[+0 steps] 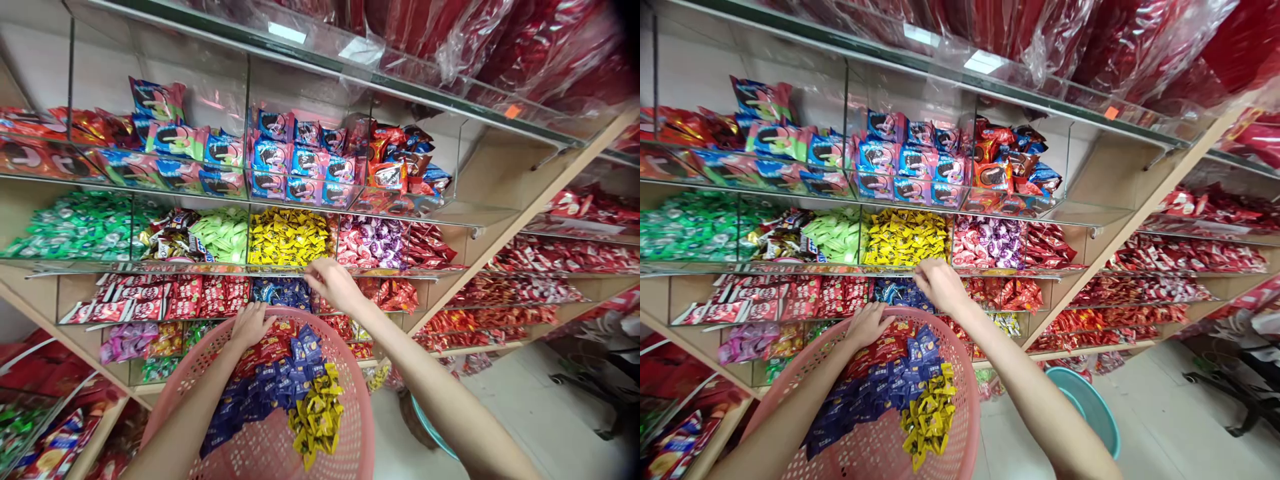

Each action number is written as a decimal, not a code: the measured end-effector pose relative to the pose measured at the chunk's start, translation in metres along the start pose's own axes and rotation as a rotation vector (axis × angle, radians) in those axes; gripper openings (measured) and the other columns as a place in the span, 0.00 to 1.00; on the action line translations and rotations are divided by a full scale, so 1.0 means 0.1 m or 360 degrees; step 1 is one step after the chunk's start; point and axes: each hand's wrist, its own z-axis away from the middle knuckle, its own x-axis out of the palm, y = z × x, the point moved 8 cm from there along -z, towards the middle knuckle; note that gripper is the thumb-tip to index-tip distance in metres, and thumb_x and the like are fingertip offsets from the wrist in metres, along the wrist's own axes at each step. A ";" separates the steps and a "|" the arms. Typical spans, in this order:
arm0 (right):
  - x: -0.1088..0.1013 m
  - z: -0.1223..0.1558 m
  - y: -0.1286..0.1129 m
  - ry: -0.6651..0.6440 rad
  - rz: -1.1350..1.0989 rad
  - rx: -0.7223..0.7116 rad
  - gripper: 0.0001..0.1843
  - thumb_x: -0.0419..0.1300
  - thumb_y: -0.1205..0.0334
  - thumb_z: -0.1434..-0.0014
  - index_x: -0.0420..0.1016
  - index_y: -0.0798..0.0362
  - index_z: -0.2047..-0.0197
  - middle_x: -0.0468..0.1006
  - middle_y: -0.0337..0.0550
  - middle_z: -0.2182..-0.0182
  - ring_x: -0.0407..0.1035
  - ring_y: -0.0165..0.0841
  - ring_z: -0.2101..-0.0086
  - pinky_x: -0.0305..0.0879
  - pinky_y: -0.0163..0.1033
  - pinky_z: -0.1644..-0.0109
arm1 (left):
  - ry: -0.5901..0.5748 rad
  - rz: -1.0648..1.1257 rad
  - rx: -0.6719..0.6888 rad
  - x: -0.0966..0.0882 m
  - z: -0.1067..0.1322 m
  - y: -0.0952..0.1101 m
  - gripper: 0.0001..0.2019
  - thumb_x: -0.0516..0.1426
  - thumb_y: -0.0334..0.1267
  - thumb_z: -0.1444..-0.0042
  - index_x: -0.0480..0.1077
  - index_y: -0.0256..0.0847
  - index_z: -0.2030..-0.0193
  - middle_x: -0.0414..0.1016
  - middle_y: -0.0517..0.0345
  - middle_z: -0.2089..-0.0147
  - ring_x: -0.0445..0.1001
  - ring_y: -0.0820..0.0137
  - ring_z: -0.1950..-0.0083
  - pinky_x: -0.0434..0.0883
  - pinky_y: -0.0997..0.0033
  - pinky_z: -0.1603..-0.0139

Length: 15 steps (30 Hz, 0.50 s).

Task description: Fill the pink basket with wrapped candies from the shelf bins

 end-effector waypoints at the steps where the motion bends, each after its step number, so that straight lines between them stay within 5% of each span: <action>1: -0.01 -0.15 0.05 0.0041 -0.0009 0.0021 0.05 0.54 0.65 0.42 0.70 0.55 0.63 0.73 0.43 0.68 0.65 0.31 0.66 0.58 0.35 0.61 | -0.0003 0.0003 -0.0004 0.00 0.00 0.00 0.20 0.43 0.51 0.41 0.65 0.39 0.54 0.71 0.49 0.54 0.65 0.59 0.51 0.57 0.60 0.52; 7: 0.37 -0.73 0.28 -0.0152 -0.0248 0.0083 0.11 0.55 0.68 0.44 0.74 0.55 0.59 0.77 0.44 0.63 0.69 0.31 0.63 0.61 0.35 0.57 | 0.0004 0.0047 -0.0013 0.00 0.01 -0.01 0.21 0.42 0.51 0.41 0.64 0.40 0.52 0.70 0.49 0.53 0.64 0.60 0.50 0.56 0.60 0.51; 15: 0.70 -0.84 0.43 -0.0421 -0.0531 0.0237 0.12 0.59 0.69 0.50 0.76 0.58 0.61 0.78 0.40 0.71 0.70 0.29 0.69 0.64 0.31 0.64 | -0.0028 0.0060 -0.0039 0.00 0.02 -0.01 0.21 0.41 0.51 0.41 0.65 0.40 0.54 0.70 0.49 0.54 0.64 0.60 0.50 0.56 0.60 0.51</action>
